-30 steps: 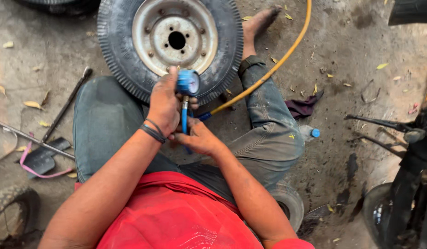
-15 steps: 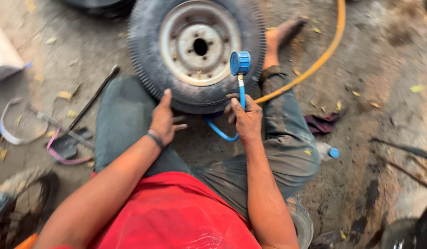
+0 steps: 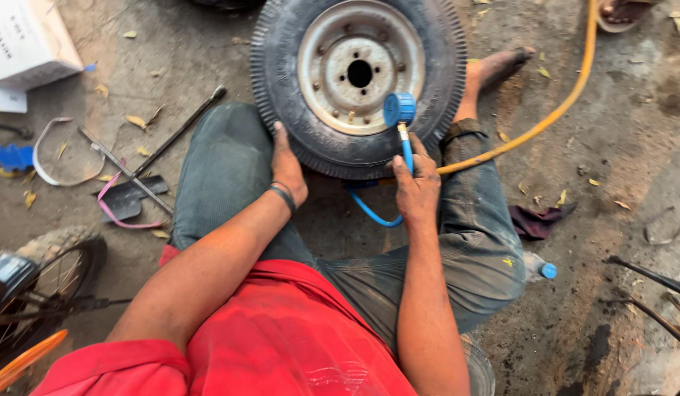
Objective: The person sits on the floor and uses a T-handle wrench to tighten bolts on a small tire rim. They then flip the tire, insert a valve stem, and inflate the tire using an air hose and pressure gauge before stacking it with other tires.
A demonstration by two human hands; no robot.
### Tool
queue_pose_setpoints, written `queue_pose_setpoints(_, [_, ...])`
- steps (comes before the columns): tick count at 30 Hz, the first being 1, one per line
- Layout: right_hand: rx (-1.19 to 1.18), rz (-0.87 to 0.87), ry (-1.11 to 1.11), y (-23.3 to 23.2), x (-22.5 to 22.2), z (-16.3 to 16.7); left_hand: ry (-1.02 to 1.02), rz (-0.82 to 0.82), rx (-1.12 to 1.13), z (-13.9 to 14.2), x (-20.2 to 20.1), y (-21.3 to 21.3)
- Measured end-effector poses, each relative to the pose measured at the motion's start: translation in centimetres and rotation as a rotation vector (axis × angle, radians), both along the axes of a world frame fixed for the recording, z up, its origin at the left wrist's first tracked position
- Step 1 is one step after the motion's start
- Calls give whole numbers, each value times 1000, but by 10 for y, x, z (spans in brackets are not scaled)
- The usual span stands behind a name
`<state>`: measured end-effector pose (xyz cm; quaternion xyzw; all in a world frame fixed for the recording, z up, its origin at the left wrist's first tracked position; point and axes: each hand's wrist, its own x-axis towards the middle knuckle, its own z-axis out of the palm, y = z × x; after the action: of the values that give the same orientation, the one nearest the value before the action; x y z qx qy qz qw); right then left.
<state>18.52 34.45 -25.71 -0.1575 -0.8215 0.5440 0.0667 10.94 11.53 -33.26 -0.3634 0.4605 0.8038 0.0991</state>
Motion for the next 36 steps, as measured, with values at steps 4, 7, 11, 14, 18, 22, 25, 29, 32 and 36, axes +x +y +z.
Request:
queue_pose_setpoints(4, [-97,-5,63,4,0,-4,119,90,220,17,2,-1])
queue_pose_setpoints(7, [-184,24,101,7,1,-2,-32,65,368,37,3,-3])
queue_pose_setpoints(11, [-3,73,191,10,2,10,-185,-112,252,67,3,-10])
queue_pose_setpoints(14, [184,81,264,13,-3,21,21,-268,191,93,1,-17])
queue_pose_setpoints(18, [55,27,363,19,-15,32,394,-338,23,127,-20,-12])
queue_pose_setpoints(22, [-100,43,405,28,-23,39,628,-425,-394,149,-72,17])
queue_pose_setpoints(25, [-74,29,403,31,-28,38,827,-510,-880,151,-114,40])
queue_pose_setpoints(29, [-235,0,335,24,-33,29,766,-683,-1371,129,-175,92])
queue_pose_setpoints(32, [-185,-77,168,16,-30,19,730,-559,-1478,107,-223,144])
queue_pose_setpoints(36, [-100,-152,50,12,-25,10,550,-429,-1597,105,-310,163])
